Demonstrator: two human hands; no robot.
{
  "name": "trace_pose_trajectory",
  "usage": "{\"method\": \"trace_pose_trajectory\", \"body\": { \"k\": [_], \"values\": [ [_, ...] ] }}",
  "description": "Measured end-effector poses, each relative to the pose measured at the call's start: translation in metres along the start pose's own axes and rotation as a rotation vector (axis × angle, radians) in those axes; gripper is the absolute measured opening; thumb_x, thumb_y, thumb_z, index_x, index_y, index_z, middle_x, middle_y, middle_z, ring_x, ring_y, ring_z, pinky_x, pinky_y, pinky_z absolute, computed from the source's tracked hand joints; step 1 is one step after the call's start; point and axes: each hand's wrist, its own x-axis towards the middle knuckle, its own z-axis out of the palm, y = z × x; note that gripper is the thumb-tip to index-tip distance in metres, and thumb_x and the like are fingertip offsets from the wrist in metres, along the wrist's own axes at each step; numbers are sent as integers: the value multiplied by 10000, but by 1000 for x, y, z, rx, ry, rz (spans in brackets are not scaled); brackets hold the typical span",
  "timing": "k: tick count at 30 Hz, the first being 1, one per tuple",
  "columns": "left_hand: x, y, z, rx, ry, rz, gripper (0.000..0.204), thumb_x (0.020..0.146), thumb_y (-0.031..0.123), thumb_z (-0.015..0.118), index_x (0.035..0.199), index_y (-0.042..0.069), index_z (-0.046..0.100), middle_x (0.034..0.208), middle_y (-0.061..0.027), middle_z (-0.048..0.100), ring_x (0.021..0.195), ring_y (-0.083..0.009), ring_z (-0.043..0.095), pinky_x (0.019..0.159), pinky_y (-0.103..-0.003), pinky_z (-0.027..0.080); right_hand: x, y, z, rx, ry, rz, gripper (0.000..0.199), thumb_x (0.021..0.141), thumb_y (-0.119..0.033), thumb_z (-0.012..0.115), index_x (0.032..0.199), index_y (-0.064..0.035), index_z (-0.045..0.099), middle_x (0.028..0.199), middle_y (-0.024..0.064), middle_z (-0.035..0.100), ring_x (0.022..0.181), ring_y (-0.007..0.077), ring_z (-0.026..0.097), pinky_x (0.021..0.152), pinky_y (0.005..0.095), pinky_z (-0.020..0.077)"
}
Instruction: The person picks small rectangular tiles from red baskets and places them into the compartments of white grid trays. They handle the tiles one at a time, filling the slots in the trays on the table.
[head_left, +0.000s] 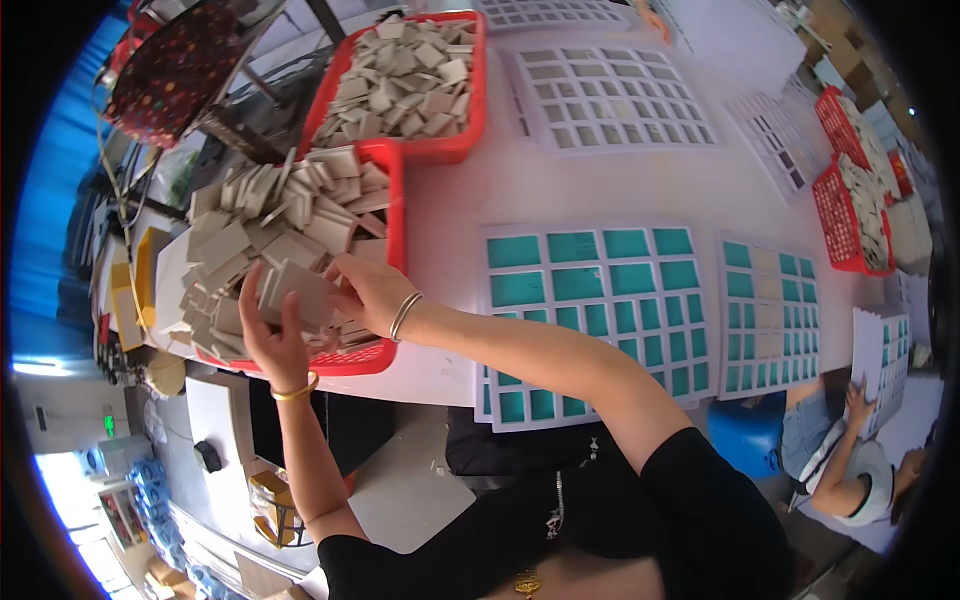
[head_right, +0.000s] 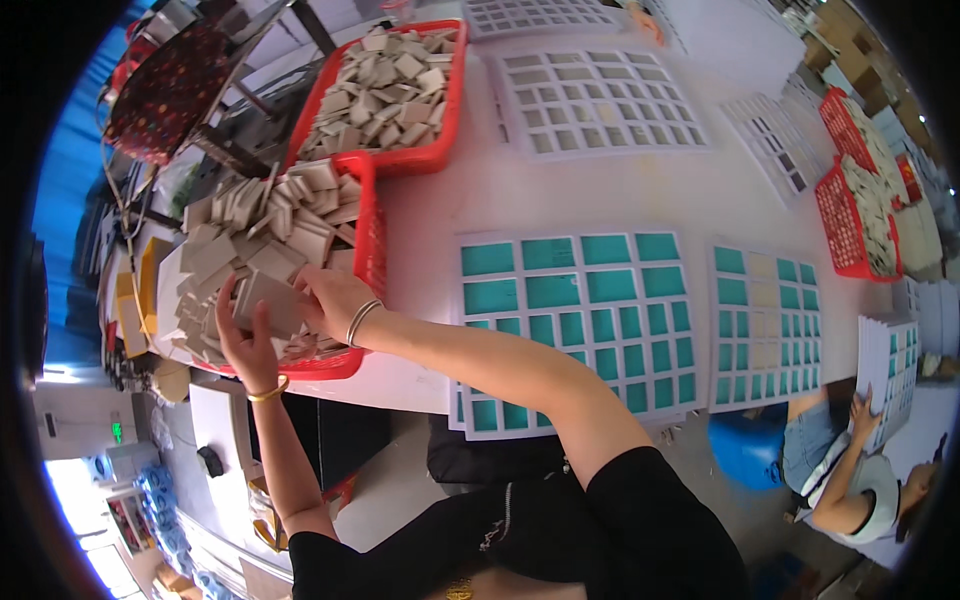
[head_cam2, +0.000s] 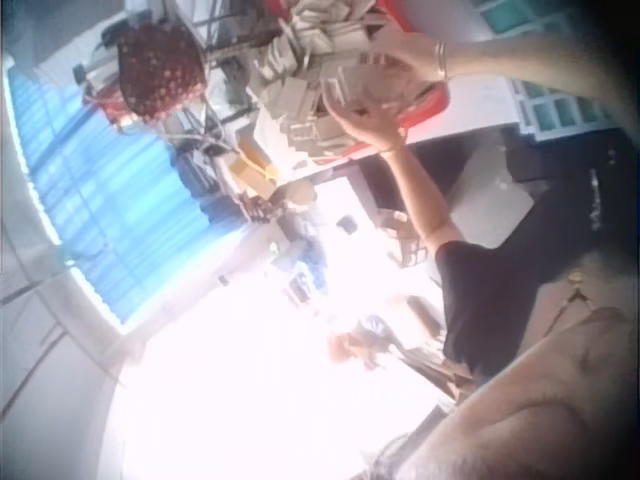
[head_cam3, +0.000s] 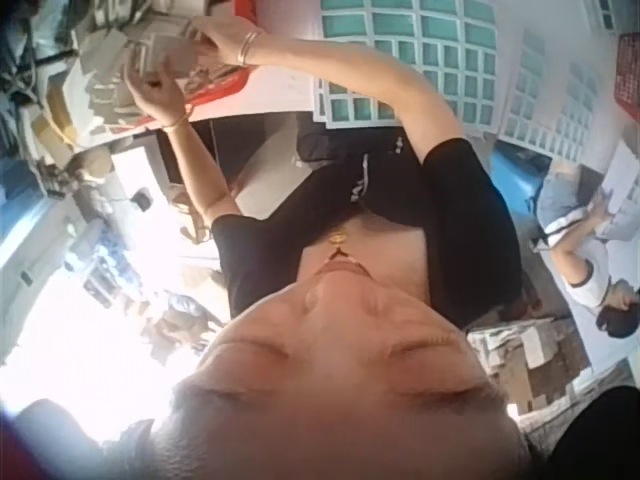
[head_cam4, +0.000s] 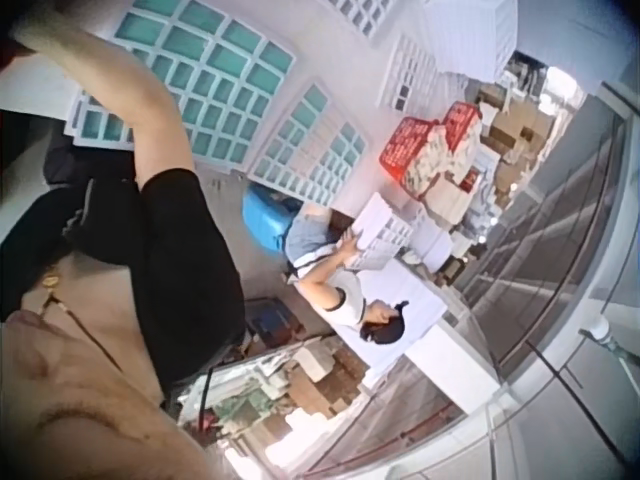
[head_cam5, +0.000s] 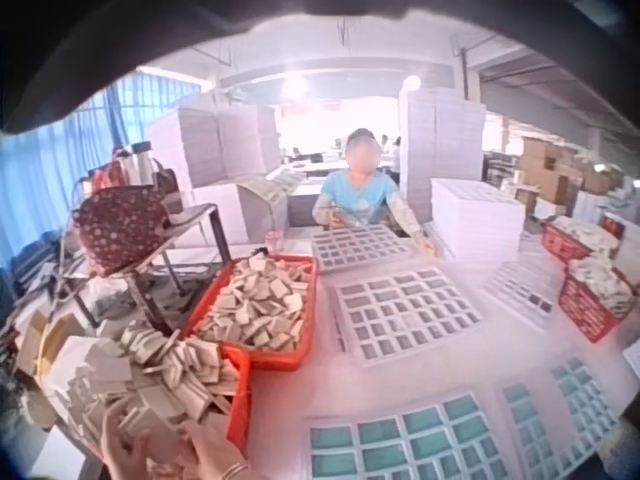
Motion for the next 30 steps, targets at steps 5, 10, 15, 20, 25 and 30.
{"method": "trace_pose_trajectory", "body": {
  "k": [5,10,15,20,25,30],
  "values": [
    [-12,22,18,-442,-50,-97,346,921,77,533,1242,-39,473,1153,-105,564,996,-175,568,906,-293,443,-32,-3,-48,193,39,-63,282,811,-166,714,987,-46,530,851,51,559,709,126,597,596,263,478],
    [-30,65,84,-386,47,89,318,963,167,487,1198,-48,475,1148,-107,551,1061,-168,528,930,-295,419,-75,-14,-108,414,120,-40,334,780,-206,748,993,-28,561,852,58,594,706,117,575,610,261,489],
    [-38,110,150,-728,-406,-216,315,950,77,481,1249,12,406,1044,-101,577,829,-107,540,704,-212,432,-130,7,-201,415,238,238,257,821,-193,712,971,-30,581,829,31,613,599,52,537,461,209,424],
    [-58,102,210,-586,-697,34,486,853,-8,645,1269,47,399,870,-32,589,674,-54,465,557,-182,362,-177,36,-251,359,330,297,232,854,-189,670,998,-42,563,828,32,611,563,55,532,424,205,407],
    [-67,109,241,-814,-731,-310,401,815,3,681,1166,33,490,737,-5,528,645,-59,488,548,-198,395,-207,57,-270,552,504,413,244,875,-206,648,1017,-45,532,790,26,587,644,78,567,413,210,405],
    [-101,84,255,-431,-832,-458,325,802,56,673,1084,68,512,741,-39,596,629,-135,594,553,-273,452,-214,102,-292,485,697,435,232,866,-209,664,982,-50,540,770,12,574,610,63,516,409,202,359]
  ]
}}
